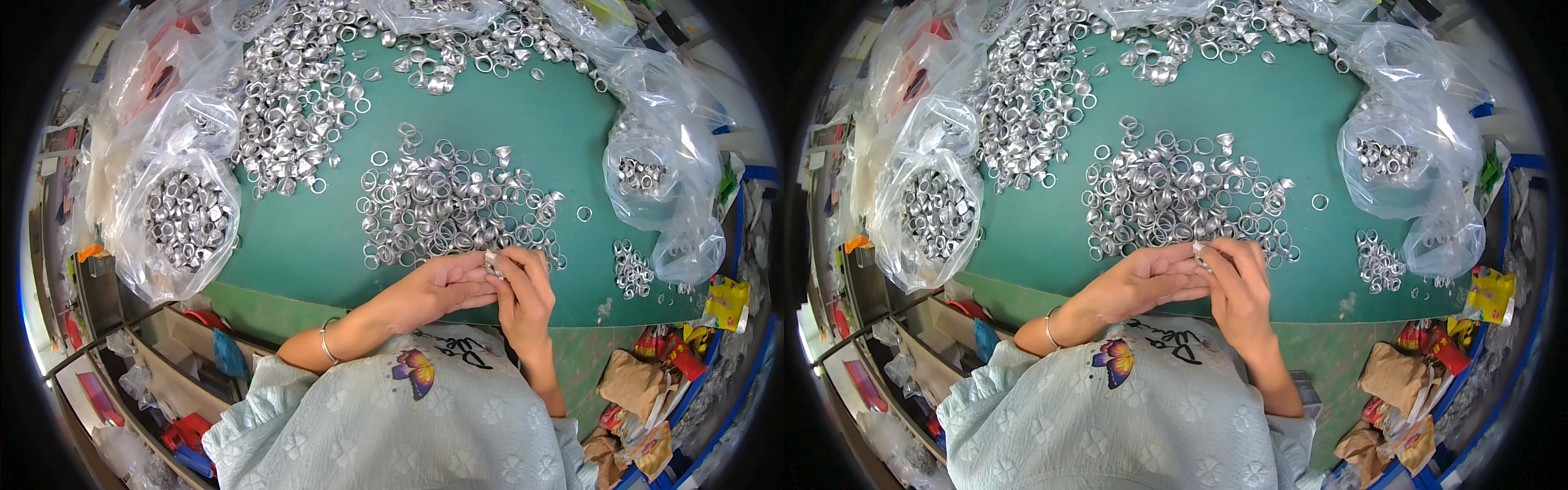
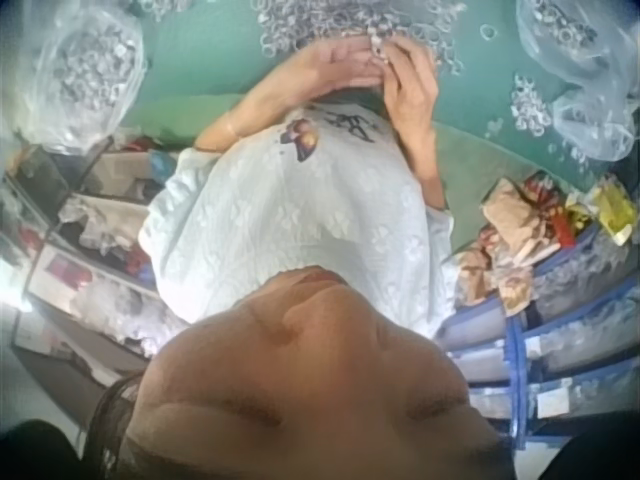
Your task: The person sorts through a pile of small metal rings on a green workstation, picking them up by hand and placing them into clear plastic bags.
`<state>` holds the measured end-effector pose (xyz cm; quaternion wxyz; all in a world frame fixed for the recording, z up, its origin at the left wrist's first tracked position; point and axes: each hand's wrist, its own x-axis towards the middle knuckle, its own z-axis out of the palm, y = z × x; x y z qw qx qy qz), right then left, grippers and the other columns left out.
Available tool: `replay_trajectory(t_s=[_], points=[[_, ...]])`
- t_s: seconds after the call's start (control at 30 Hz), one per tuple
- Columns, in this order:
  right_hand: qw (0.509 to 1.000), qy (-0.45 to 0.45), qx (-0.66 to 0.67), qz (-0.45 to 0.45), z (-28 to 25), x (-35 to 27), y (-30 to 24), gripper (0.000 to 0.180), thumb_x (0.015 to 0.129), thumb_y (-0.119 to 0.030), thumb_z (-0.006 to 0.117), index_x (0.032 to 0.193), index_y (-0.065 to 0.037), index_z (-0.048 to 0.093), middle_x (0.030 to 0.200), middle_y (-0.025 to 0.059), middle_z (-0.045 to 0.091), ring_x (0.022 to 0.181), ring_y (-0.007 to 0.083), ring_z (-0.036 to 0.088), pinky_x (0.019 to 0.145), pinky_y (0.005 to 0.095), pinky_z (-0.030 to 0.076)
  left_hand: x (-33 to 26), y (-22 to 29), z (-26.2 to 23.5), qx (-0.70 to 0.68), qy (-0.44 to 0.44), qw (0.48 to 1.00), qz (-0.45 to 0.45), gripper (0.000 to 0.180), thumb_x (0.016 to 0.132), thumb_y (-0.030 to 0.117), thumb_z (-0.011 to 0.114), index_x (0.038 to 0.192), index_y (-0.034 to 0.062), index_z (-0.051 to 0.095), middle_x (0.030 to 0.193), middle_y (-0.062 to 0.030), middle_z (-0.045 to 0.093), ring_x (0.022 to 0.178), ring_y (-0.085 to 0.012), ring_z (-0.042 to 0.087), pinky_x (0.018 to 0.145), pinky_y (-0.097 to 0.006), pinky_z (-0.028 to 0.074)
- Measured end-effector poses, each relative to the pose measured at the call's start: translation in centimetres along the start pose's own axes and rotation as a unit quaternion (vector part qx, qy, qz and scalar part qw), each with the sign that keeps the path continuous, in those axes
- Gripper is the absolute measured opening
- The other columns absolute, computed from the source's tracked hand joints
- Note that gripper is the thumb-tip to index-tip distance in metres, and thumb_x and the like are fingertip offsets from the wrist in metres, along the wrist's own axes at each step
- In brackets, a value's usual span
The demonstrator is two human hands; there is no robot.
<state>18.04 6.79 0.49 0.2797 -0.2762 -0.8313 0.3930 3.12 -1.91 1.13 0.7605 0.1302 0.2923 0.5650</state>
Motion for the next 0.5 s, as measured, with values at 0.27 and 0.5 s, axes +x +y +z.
replay_trajectory(t_s=[0.27,0.5], points=[[0.601,0.126,0.747,0.256,-1.7,0.4,2.3,0.016,0.088,-0.008,0.050,0.104,-0.005,0.051,0.090,0.0076,0.046,0.072,0.0165,0.041,0.054,0.0256,0.037,0.4,0.2,-0.2,0.109,0.023,0.994,0.021,0.033,0.094,0.002,0.042,0.126,-0.0024,0.048,0.118,-0.0146,0.057,0.100,-0.0216,0.060,0.082,-0.032,0.051],[0.819,0.047,0.486,0.302,-6.4,1.8,8.7,0.031,0.088,-0.026,0.061,0.110,-0.005,0.054,0.087,0.0107,0.047,0.065,0.0174,0.040,0.044,0.0260,0.038,0.4,-0.6,-2.0,0.107,0.022,0.994,0.020,0.033,0.093,0.003,0.045,0.126,-0.0008,0.049,0.108,-0.0101,0.059,0.085,-0.0138,0.059,0.068,-0.023,0.048]])
